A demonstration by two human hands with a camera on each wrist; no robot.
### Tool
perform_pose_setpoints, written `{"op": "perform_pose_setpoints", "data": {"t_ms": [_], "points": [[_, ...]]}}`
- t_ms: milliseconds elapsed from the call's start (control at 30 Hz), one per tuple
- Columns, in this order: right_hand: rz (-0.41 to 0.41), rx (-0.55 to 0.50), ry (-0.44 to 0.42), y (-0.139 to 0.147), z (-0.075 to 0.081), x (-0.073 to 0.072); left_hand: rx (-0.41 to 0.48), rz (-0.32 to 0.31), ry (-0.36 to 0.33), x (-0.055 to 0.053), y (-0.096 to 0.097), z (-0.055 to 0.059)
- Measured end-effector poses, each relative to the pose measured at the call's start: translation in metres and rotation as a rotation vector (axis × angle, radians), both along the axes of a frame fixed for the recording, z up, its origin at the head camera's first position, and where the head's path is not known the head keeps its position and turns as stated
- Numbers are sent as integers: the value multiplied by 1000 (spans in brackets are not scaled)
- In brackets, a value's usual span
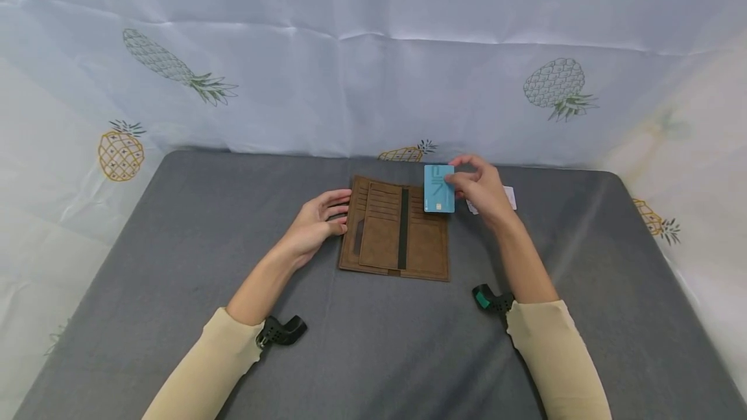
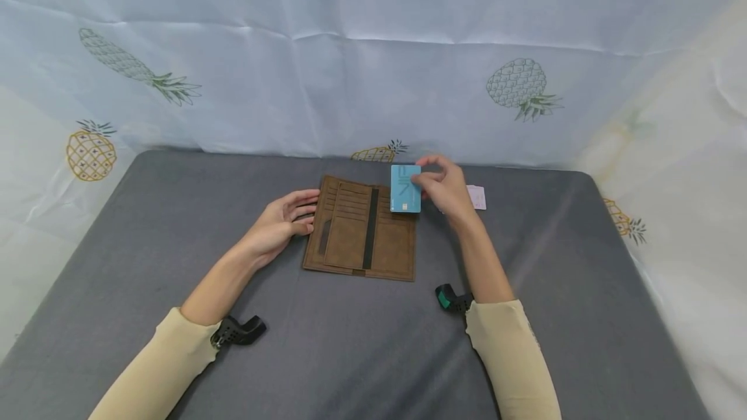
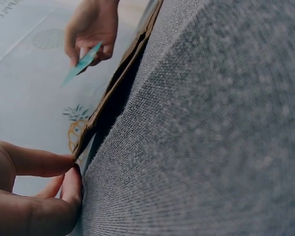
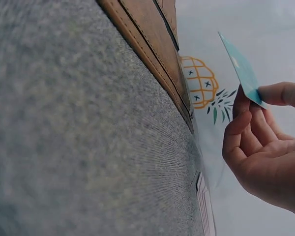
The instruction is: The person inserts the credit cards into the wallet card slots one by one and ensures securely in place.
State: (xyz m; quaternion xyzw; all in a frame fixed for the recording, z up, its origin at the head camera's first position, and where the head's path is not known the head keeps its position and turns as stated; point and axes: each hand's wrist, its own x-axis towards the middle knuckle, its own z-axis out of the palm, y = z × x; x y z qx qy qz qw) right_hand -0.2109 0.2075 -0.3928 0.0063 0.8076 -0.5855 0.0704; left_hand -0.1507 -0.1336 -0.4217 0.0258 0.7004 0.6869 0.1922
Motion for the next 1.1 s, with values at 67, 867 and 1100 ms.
{"op": "perform_pose_setpoints", "data": {"t_ms": [67, 867, 1100], "points": [[14, 6, -7, 1, 0, 1, 1, -1, 1, 0, 0, 0], [141, 12, -27, 1, -7, 2, 7, 5, -16, 1, -1, -2], [149, 39, -36, 1, -7, 0, 13, -3, -7, -1, -2, -1]]}}
